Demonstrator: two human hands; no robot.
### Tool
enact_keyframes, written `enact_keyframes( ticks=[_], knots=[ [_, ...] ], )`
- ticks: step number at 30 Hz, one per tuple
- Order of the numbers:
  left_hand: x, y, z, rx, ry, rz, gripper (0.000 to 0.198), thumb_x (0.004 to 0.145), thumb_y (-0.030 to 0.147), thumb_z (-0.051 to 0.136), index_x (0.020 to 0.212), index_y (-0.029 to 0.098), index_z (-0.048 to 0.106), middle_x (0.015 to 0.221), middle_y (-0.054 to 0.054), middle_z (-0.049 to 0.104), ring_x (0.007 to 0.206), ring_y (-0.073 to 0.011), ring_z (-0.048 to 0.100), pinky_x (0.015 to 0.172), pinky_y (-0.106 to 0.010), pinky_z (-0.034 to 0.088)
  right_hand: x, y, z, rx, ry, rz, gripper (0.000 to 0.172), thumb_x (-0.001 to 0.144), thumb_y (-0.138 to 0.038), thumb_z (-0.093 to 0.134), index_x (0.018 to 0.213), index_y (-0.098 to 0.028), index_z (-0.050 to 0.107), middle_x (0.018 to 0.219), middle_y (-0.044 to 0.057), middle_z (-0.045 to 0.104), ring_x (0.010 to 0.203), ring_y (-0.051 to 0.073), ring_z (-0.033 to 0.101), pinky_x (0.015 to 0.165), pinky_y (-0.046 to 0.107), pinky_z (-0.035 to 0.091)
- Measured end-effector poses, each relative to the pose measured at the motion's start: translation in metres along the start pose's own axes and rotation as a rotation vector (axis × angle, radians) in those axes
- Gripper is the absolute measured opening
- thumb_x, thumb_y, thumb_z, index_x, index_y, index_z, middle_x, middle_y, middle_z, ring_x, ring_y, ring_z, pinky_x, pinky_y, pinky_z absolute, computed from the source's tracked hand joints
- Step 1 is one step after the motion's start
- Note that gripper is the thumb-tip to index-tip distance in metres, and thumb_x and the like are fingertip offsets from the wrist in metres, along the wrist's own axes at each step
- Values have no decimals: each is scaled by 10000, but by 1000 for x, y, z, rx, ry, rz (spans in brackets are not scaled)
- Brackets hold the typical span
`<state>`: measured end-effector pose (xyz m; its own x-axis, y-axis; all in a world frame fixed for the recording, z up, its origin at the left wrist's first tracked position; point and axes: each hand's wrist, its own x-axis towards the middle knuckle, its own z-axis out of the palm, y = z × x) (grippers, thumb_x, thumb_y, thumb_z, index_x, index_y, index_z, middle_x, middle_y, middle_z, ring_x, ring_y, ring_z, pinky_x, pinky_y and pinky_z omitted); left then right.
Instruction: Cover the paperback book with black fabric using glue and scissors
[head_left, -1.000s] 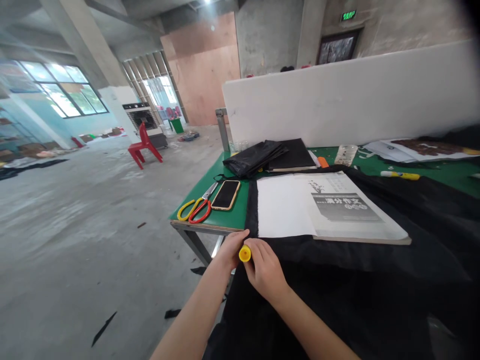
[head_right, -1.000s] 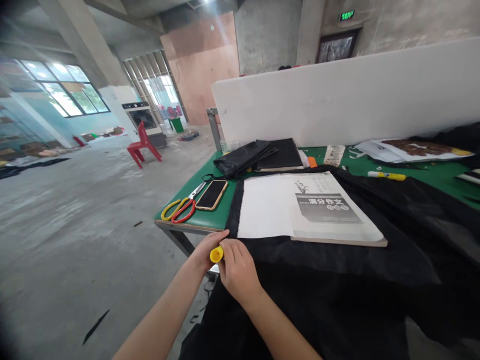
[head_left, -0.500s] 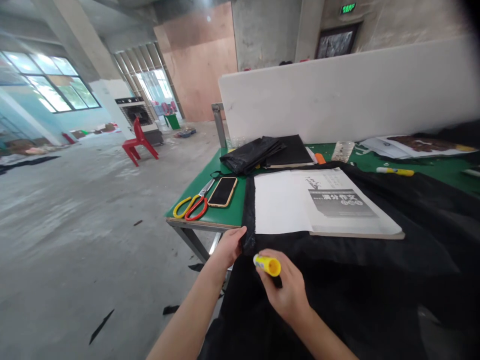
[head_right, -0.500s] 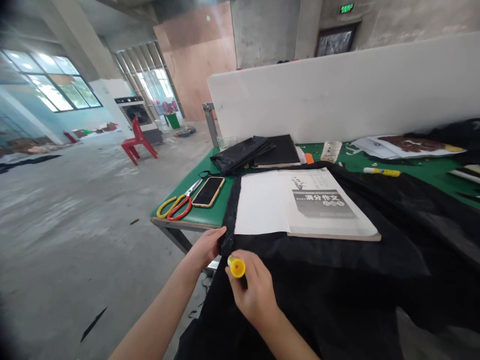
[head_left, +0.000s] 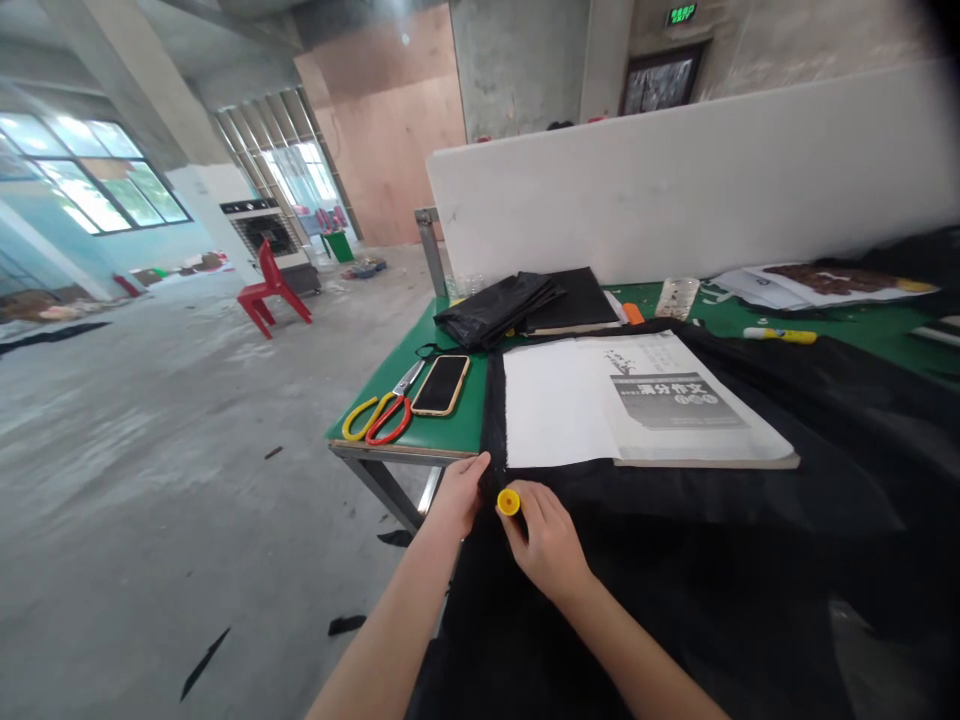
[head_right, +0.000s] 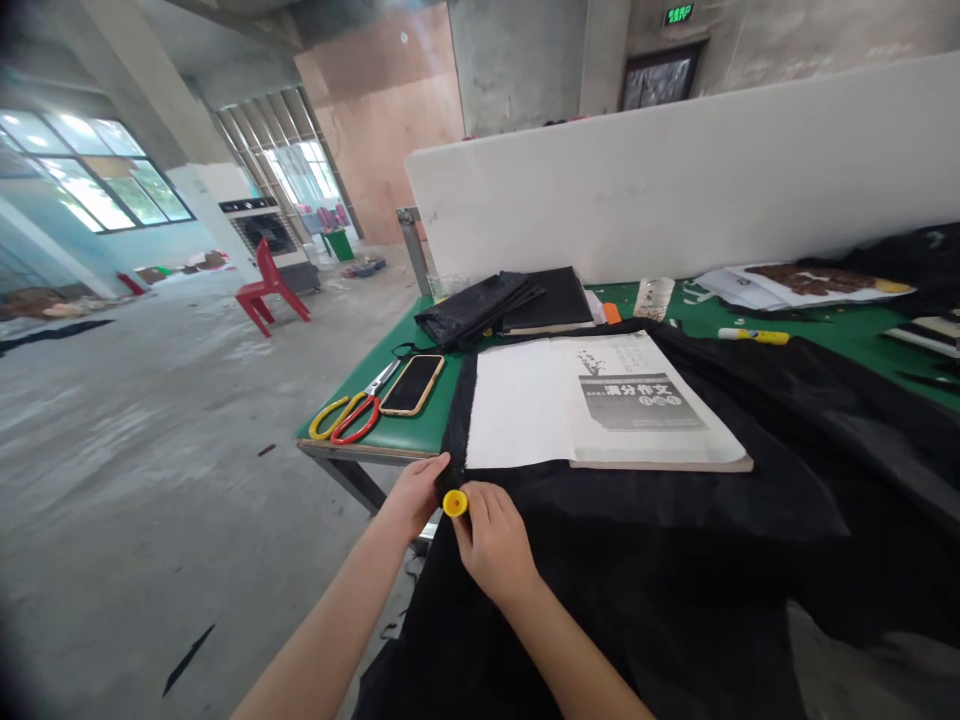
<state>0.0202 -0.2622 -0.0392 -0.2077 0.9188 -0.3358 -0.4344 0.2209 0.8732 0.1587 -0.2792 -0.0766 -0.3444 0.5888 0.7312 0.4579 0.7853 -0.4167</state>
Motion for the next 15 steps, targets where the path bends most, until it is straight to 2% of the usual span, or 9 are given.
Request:
enact_keyframes(
  ticks=[4,8,11,15],
  knots=[
    [-1,1,2,-10,-40,-12,336,572,400,775,697,122,635,606,-27,623,566,-152,571,557,-268,420,-13,-10,-19,76,-20,44,242,843,-145,511,1085,-148,520,951,108,608,899,217,583,796,389,521],
    [0,1,1,-23,-48,-17,322,574,391,780,664,125,623,581,-12,610,559,-138,564,562,-254,423,8,-23,-36,187,72,37,328,826,-117,529,1147,-179,499,1036,102,605,987,217,570,863,390,501],
    [0,2,-1,-33,-36,-32,309,576,370,784,635,135,593,536,22,562,505,-100,520,511,-224,390,33,-27,-29,188,125,-3,377,832,-102,502,1197,-193,468,1093,99,594,1036,210,555,903,393,485],
    [-2,4,-3,-60,-49,-43,333,563,361,793,600,140,546,513,41,513,491,-87,500,504,-218,383,42,-24,-6,92,59,-49,313,853,-131,455,1162,-168,485,1042,112,609,998,217,568,865,403,502]
  ],
)
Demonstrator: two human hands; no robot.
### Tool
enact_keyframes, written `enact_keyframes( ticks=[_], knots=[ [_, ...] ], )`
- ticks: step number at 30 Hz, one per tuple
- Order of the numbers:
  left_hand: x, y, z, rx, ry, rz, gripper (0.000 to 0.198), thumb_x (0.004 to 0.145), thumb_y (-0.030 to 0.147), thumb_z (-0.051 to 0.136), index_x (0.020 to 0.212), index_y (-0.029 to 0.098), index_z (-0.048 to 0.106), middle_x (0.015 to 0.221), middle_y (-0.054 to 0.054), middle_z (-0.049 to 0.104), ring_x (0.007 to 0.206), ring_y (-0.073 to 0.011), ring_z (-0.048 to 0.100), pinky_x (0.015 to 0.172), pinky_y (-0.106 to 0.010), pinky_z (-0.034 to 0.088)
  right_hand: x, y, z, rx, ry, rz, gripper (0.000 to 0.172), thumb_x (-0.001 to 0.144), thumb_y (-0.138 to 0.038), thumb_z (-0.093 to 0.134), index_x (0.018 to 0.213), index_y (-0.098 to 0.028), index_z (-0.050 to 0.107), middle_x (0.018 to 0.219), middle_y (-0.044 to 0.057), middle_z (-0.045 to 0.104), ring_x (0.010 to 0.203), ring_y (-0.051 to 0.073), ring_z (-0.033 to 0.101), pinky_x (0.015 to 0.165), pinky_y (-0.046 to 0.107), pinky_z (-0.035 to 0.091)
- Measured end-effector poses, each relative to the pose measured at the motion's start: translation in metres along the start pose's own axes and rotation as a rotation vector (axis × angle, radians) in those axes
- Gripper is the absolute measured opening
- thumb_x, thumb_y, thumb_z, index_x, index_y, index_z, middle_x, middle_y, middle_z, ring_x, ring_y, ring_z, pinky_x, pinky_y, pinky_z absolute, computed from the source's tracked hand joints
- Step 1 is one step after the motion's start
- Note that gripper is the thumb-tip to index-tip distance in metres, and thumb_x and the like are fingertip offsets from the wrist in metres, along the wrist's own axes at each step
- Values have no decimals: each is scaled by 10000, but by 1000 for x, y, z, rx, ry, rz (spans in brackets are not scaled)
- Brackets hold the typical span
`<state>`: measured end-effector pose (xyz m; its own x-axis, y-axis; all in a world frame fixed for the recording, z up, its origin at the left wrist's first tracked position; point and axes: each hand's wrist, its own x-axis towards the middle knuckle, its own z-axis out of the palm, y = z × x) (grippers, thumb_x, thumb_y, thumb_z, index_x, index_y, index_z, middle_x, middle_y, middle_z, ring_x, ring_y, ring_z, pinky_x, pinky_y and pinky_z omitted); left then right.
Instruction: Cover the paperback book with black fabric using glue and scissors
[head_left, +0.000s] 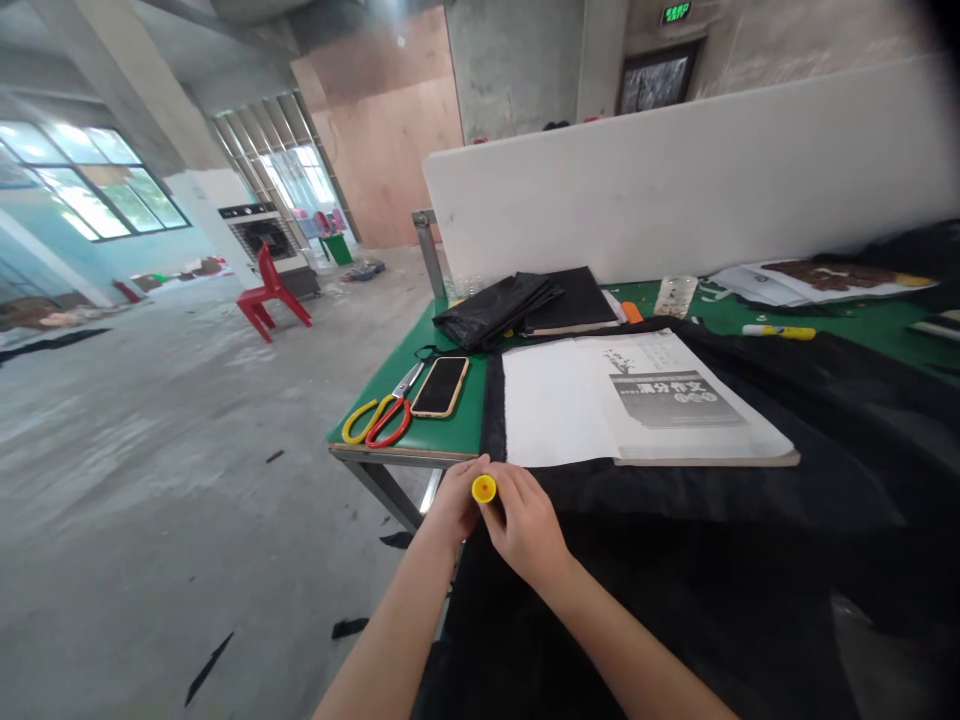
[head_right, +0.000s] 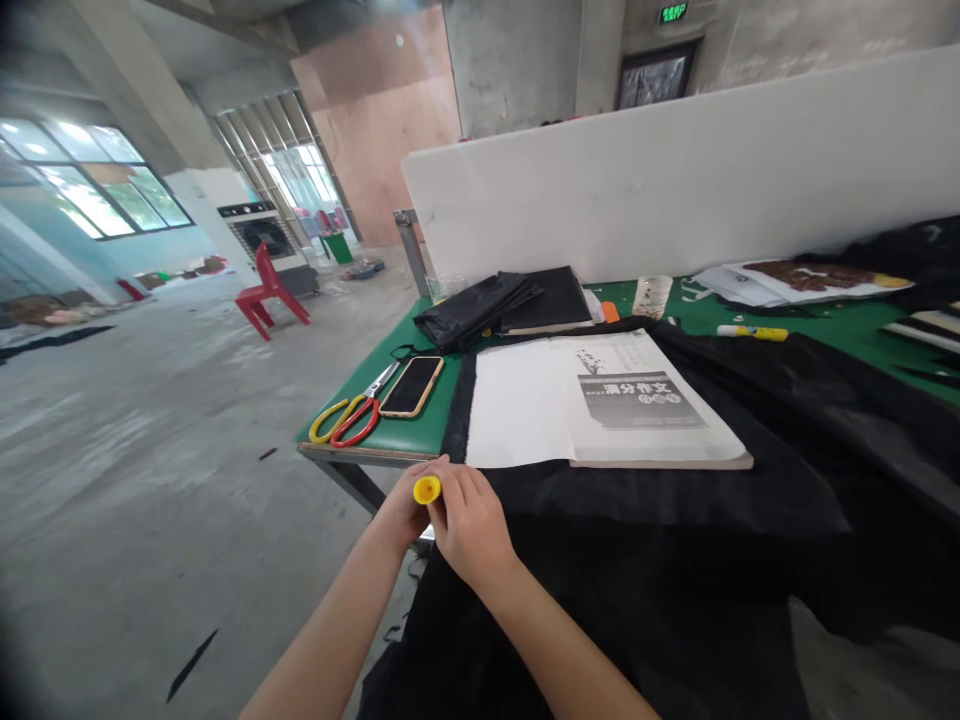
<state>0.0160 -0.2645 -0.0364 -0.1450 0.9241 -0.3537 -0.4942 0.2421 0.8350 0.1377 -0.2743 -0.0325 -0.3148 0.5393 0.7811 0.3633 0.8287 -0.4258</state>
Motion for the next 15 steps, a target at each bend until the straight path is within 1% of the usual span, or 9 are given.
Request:
enact_keyframes(
  ticks=[2,4,7,11,13,15],
  knots=[
    [-1,0,1,-11,-5,-9,360,550,360,801,578,147,511,505,45,500,486,-86,497,503,-220,384,-6,3,5,-43,-26,-20,304,852,-132,443,1152,-144,488,1027,125,610,992,226,566,854,413,505],
    [-1,-1,2,-16,1,-10,377,543,356,806,564,156,487,490,55,487,470,-80,485,495,-217,379,-14,7,5,-56,-62,-37,313,848,-117,433,1157,-126,480,1049,138,601,1012,230,554,869,420,497],
    [1,-2,3,-15,14,-6,347,552,363,799,593,159,522,520,37,541,498,-100,524,533,-235,413,-32,12,-1,-68,-137,-37,303,850,-112,437,1150,-115,482,1044,140,597,1002,232,549,877,422,490],
    [2,-3,4,0,12,4,311,558,366,794,682,151,606,665,-35,651,638,-170,613,638,-283,462,-59,11,-10,-70,-198,12,212,854,-136,460,1059,-126,517,912,115,608,845,221,576,750,398,524],
    [1,-3,5,14,16,17,300,569,361,790,702,150,623,686,-42,660,668,-178,621,647,-281,462,-62,5,-17,-13,-206,56,212,848,-151,485,1058,-139,512,911,105,603,835,212,575,740,383,523],
    [0,-2,6,30,35,29,297,574,361,789,701,148,626,658,-33,648,643,-169,610,619,-272,454,-55,-4,-23,68,-188,77,235,842,-155,501,1078,-156,501,949,99,600,879,205,571,783,373,515]
  ],
)
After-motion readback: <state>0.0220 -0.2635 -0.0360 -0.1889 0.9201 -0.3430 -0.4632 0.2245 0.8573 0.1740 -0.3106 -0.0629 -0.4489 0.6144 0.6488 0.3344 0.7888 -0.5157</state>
